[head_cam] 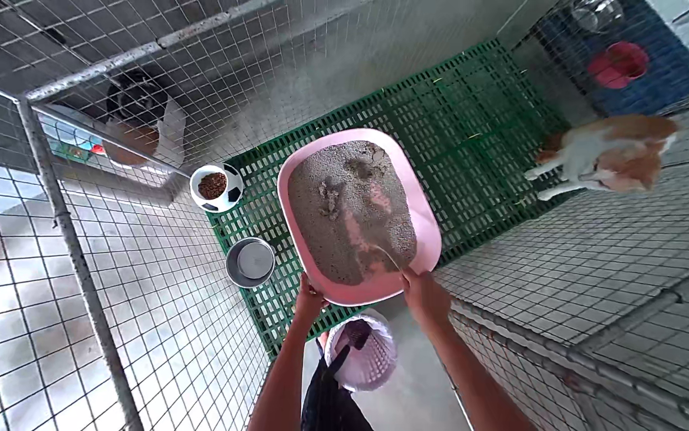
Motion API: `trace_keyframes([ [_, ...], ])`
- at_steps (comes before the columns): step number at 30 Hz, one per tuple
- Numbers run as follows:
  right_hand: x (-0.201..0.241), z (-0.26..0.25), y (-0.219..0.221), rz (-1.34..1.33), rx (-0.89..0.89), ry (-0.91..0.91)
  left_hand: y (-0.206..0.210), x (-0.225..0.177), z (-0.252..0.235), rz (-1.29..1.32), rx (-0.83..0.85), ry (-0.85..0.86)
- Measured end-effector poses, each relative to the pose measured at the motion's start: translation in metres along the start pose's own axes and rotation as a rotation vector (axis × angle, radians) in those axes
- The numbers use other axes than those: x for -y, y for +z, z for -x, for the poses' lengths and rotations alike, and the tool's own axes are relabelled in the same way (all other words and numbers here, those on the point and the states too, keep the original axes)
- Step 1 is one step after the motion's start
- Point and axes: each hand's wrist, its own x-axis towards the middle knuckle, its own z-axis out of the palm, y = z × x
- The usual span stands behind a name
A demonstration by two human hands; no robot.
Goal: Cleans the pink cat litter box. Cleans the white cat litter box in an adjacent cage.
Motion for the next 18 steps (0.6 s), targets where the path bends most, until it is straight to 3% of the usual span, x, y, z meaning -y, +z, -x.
trace_keyframes([
  [5,0.07,-0.081,-0.064,-0.067,-0.042,-0.179,0.004,0.003,0.002,0.02,-0.019,0.02],
  [9,0.072,-0.118,-0.082,-0.278,-0.077,-0.242,0.018,0.024,0.003,0.174,-0.089,0.051],
  [13,0.016,-0.051,-0.051,-0.552,0.004,-0.21,0.039,0.015,0.021,0.272,-0.128,0.054],
  [18,-0.038,0.064,-0.013,-0.78,-0.332,-0.285,0.037,-0.052,0.066,0.203,-0.277,0.321],
])
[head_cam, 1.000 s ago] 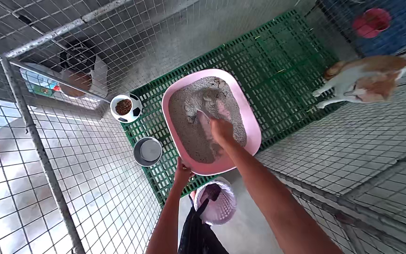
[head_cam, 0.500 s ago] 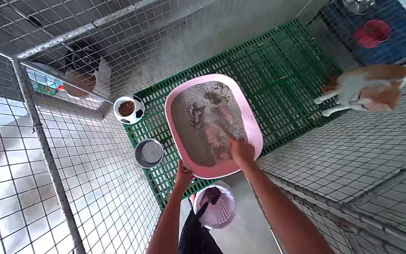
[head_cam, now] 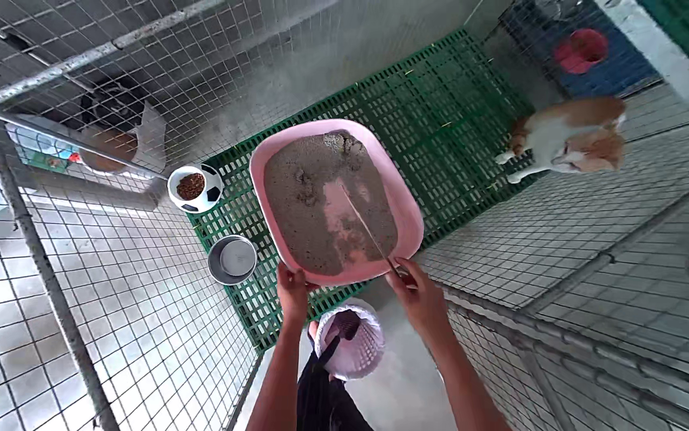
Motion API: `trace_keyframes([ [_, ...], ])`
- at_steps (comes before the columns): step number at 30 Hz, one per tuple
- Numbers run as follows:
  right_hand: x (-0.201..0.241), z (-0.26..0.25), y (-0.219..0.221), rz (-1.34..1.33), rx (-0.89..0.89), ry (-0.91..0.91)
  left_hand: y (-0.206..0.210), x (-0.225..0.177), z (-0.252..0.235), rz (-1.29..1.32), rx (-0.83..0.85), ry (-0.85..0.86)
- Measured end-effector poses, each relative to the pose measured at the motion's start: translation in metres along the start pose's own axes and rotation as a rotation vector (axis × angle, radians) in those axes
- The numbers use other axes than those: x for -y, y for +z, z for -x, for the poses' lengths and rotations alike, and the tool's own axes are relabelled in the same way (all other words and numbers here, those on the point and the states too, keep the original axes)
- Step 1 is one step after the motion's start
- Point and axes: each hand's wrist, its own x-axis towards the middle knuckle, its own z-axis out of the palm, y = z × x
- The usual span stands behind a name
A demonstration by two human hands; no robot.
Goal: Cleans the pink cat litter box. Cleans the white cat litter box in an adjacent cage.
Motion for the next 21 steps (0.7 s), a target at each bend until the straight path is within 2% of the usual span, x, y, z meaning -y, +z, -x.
trace_keyframes([
  [2,0.006,0.018,-0.012,-0.024,-0.083,-0.097,-0.003,-0.035,0.0,-0.007,-0.027,0.115],
  [5,0.015,0.022,-0.025,-0.082,-0.15,-0.132,-0.002,-0.085,0.001,0.034,-0.022,0.198],
  [9,0.032,0.013,-0.041,-0.023,0.015,0.086,0.004,-0.111,0.001,0.058,0.003,0.216],
  [12,0.038,0.015,-0.048,0.005,-0.047,0.075,0.0,-0.106,-0.002,0.062,-0.003,0.21],
  [15,0.034,0.015,-0.049,0.085,0.11,0.176,-0.003,-0.093,0.0,0.06,-0.001,0.183],
  [17,0.027,0.017,-0.042,0.124,0.025,0.085,-0.003,-0.089,-0.003,0.056,0.001,0.187],
  [18,0.024,0.016,-0.042,0.188,0.046,0.067,-0.006,-0.083,-0.003,0.048,-0.007,0.18],
  [21,0.029,0.002,-0.038,0.438,0.286,0.155,-0.017,-0.045,-0.01,-0.03,-0.028,0.094],
])
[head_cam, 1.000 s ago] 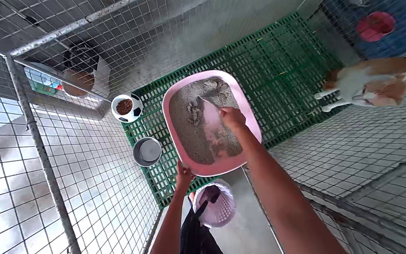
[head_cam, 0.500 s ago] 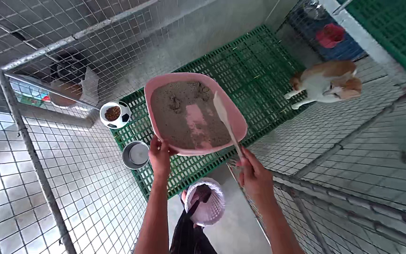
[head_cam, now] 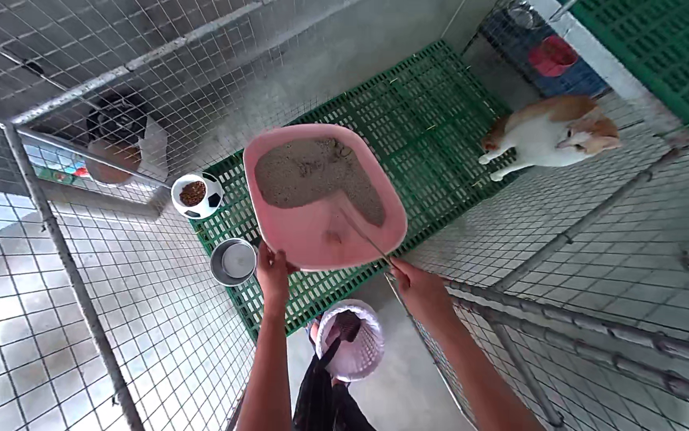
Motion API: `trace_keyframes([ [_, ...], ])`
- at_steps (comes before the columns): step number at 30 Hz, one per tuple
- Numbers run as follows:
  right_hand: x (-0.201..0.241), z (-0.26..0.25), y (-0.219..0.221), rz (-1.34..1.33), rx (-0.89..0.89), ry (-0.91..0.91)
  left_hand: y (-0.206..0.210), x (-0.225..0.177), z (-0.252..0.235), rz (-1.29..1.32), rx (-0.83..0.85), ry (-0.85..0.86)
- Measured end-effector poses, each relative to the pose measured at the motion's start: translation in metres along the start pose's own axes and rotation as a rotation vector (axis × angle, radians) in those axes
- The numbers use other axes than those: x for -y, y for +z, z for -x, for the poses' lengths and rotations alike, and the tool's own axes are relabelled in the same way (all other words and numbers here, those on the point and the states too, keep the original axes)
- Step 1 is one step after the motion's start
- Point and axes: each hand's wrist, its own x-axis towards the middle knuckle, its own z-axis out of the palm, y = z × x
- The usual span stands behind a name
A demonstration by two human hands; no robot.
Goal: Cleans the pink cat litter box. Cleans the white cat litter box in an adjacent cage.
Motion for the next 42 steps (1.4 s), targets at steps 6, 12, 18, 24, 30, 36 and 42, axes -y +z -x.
trace_keyframes([
  [6,0.021,-0.017,0.009,0.399,0.301,0.093,0.002,0.099,-0.009,-0.072,0.002,-0.28],
  [12,0.017,-0.014,0.062,0.486,0.323,0.128,-0.005,0.12,-0.023,-0.106,0.027,-0.388],
  [18,0.029,-0.02,0.05,0.458,0.299,0.111,-0.005,0.119,-0.022,-0.095,0.049,-0.402],
  [24,-0.01,-0.019,0.089,0.387,0.198,0.112,0.0,0.12,-0.021,-0.024,0.009,-0.426],
  [30,0.018,-0.054,0.074,0.292,0.107,0.079,-0.004,0.121,-0.019,0.001,0.042,-0.416],
  [36,-0.003,-0.032,0.086,0.329,0.146,0.142,-0.002,0.118,-0.019,-0.031,0.058,-0.427],
  [42,-0.035,-0.086,0.09,-0.121,-0.029,-0.026,-0.012,0.131,-0.017,-0.05,0.036,-0.309],
])
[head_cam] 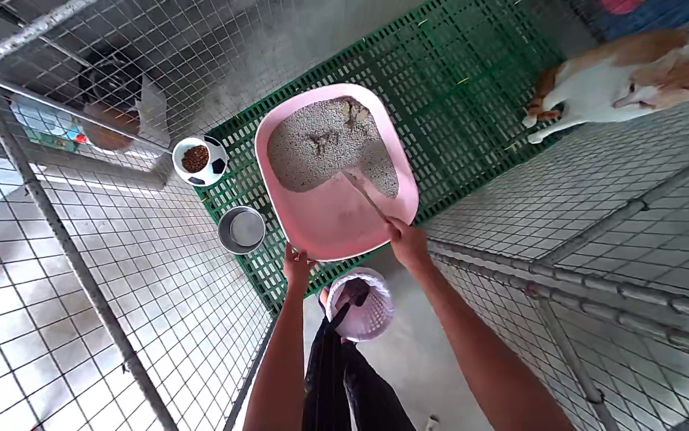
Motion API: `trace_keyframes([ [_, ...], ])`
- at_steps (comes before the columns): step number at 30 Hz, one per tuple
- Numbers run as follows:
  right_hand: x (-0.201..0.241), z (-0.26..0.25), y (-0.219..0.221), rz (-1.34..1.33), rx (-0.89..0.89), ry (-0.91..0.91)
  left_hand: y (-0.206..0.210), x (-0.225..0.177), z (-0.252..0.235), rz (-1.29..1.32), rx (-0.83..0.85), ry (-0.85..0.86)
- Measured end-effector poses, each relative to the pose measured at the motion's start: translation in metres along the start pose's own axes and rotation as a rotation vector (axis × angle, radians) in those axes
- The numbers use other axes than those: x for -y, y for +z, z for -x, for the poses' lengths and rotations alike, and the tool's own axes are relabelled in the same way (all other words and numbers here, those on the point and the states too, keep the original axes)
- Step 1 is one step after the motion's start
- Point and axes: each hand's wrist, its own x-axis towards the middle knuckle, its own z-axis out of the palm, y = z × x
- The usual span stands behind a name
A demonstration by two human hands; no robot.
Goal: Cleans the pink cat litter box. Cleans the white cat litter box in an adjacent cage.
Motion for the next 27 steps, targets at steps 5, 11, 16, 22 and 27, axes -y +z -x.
trace_keyframes([
  [5,-0.073,0.06,0.054,-0.151,-0.153,-0.054,0.01,0.014,0.021,-0.025,-0.131,0.036],
  [11,-0.061,0.125,0.112,-0.39,-0.283,-0.069,0.034,0.028,0.089,-0.337,0.373,0.082],
  [16,-0.05,0.163,0.174,-0.842,-0.18,-0.064,0.023,0.065,0.135,-0.261,0.316,0.23],
  [22,-0.15,0.067,0.291,-0.884,0.256,0.562,-0.015,0.06,0.106,-0.346,0.16,0.285],
  [27,-0.178,0.022,0.383,-0.96,0.344,0.755,-0.042,0.072,0.098,-0.413,0.185,0.41],
])
